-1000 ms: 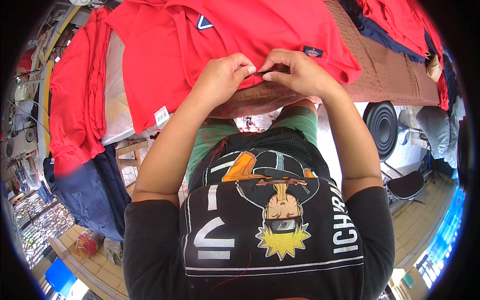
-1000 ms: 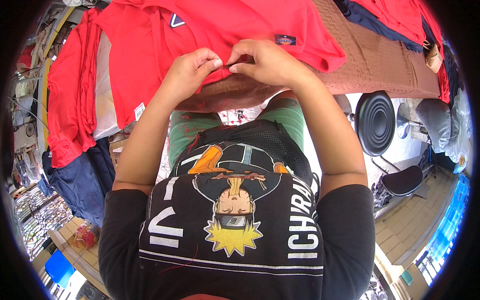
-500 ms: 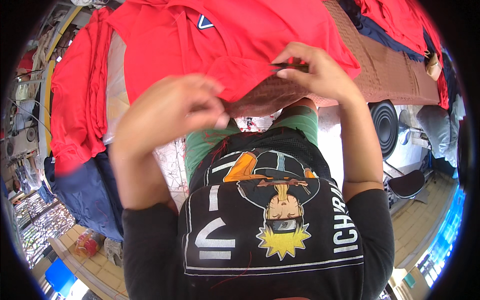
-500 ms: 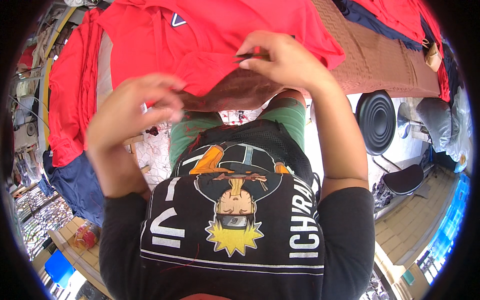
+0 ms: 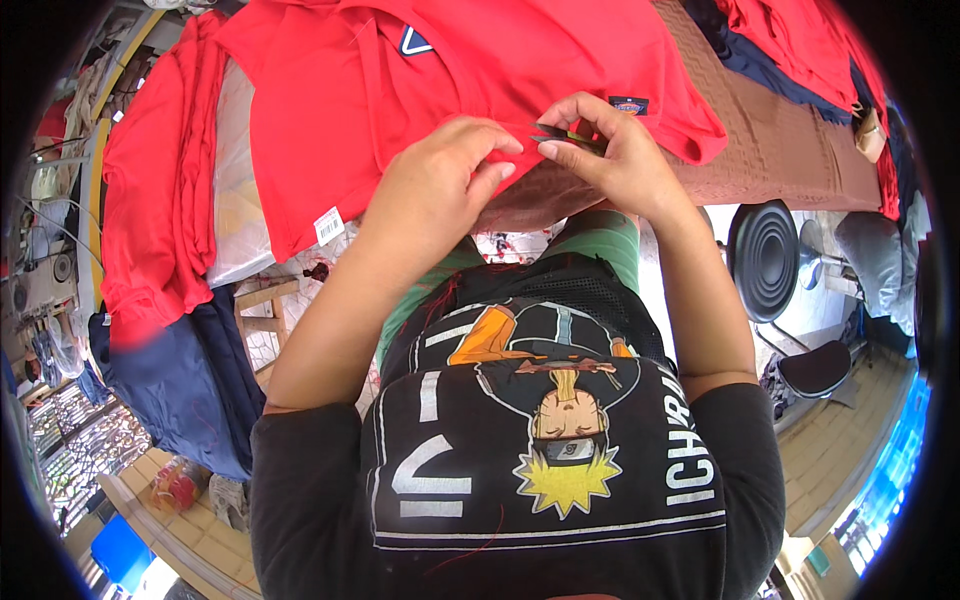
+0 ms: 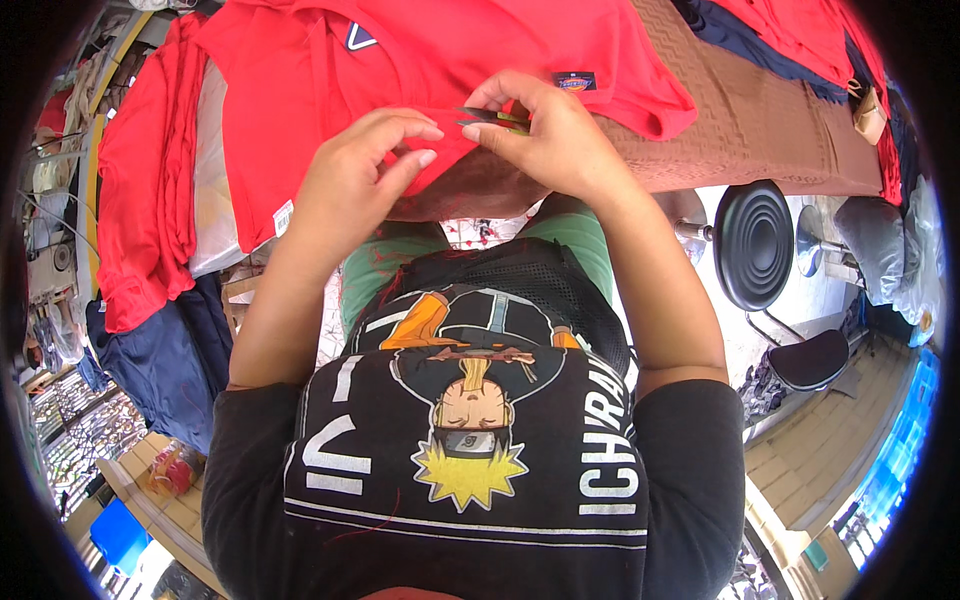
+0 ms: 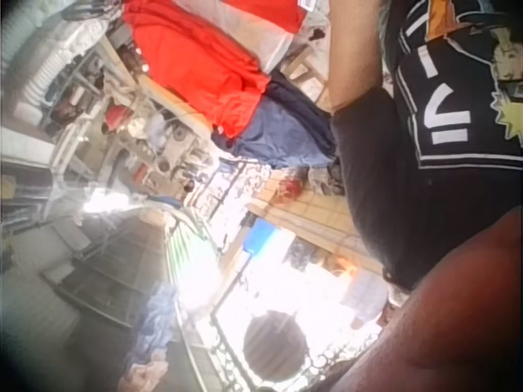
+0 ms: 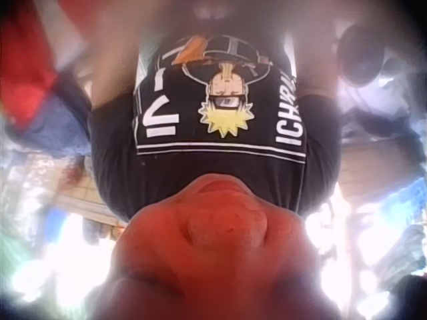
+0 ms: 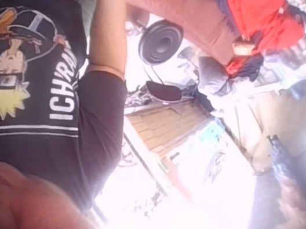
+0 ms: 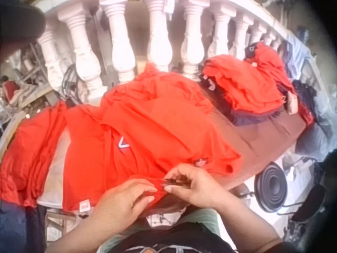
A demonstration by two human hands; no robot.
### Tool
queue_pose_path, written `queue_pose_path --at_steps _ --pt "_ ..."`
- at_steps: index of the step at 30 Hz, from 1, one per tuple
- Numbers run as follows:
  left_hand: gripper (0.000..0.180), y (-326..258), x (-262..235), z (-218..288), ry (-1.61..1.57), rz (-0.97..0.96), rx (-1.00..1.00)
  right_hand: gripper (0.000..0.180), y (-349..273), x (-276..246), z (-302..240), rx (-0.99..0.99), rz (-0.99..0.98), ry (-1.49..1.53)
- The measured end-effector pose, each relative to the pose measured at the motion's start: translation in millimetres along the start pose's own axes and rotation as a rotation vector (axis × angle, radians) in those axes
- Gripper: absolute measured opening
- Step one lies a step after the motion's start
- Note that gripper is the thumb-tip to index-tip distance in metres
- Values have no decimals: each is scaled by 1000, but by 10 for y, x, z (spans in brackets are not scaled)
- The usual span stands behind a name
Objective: The person uses shears to trim excess threads from labels and seams on red garments.
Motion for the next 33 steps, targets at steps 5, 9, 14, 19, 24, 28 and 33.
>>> queue_pose_path --at_steps 5,9,14,19,24,28,33 --pt "25 -51 309 -213 57 111 -93 24 25 41 168 43 11 51" --pt "21 -83 424 -328 118 149 -70 22 34 15 41 11 -24 -30" --pt "17 -35 452 -385 38 184 -120 15 87 126 249 -61 -58 40" --pt "15 26 385 -457 -256 118 -338 18 98 144 309 -153 -32 35" --pt "19 29 398 -508 -408 149 -337 20 102 147 171 -96 -81 -154" --pt "19 38 381 -479 -411 127 -327 20 125 164 112 -149 -90 -324" --pt "20 -44 222 -446 -351 112 -296 20 96 146 -40 -150 -131 -494"
Point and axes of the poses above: each hand's wrist, its own y-axis towards the middle knuckle, its own x-axis out of the palm, z = x × y, the point moved 2 cm from there along y, towards the middle knuckle, and after that the axes turned 9 degrees about -z, right-handed, at the moved point
